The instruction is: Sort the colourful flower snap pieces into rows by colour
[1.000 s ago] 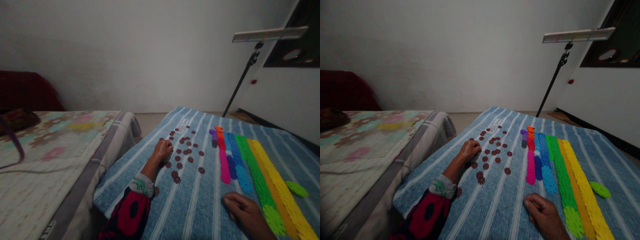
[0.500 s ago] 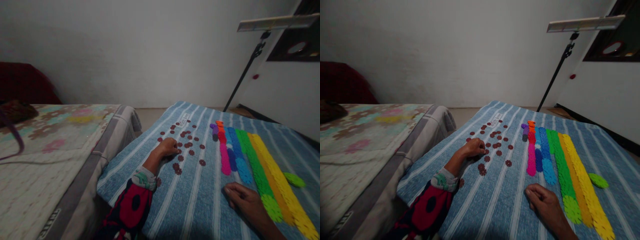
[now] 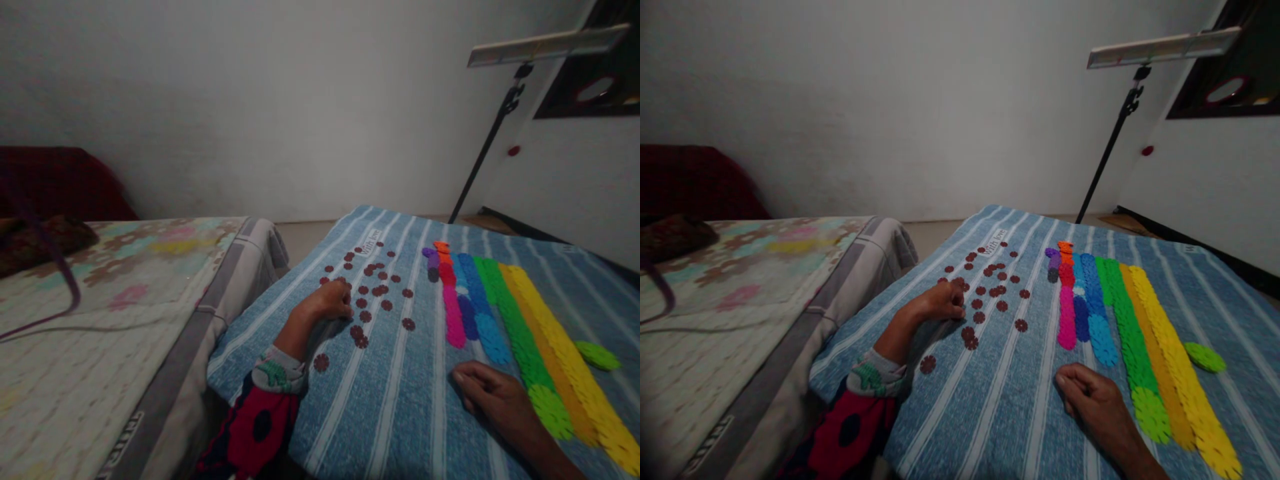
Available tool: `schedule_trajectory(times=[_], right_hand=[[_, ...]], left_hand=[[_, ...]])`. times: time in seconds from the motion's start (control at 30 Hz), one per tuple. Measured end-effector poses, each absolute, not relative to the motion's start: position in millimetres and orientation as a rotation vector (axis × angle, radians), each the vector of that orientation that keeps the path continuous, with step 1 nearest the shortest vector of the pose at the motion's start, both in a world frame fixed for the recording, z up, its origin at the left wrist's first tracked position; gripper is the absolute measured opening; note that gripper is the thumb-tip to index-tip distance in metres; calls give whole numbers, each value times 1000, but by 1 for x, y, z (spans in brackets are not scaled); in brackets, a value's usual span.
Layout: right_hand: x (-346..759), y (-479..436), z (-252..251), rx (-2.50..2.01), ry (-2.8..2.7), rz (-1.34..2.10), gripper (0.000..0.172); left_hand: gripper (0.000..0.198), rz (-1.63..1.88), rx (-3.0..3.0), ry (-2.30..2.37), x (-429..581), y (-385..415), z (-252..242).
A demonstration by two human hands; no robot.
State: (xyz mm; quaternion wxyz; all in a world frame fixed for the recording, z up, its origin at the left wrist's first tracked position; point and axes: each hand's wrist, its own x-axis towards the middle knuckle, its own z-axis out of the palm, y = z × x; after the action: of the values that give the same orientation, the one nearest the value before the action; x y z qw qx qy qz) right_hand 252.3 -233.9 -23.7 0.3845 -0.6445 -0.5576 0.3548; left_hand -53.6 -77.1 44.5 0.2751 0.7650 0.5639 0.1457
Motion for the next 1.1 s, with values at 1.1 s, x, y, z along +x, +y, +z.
schedule_trajectory(times=[1.1], right_hand=[[268, -225, -39, -1544, -1590, 1120, 33]], left_hand=[[6, 41, 2070, 1604, -80, -176, 41]])
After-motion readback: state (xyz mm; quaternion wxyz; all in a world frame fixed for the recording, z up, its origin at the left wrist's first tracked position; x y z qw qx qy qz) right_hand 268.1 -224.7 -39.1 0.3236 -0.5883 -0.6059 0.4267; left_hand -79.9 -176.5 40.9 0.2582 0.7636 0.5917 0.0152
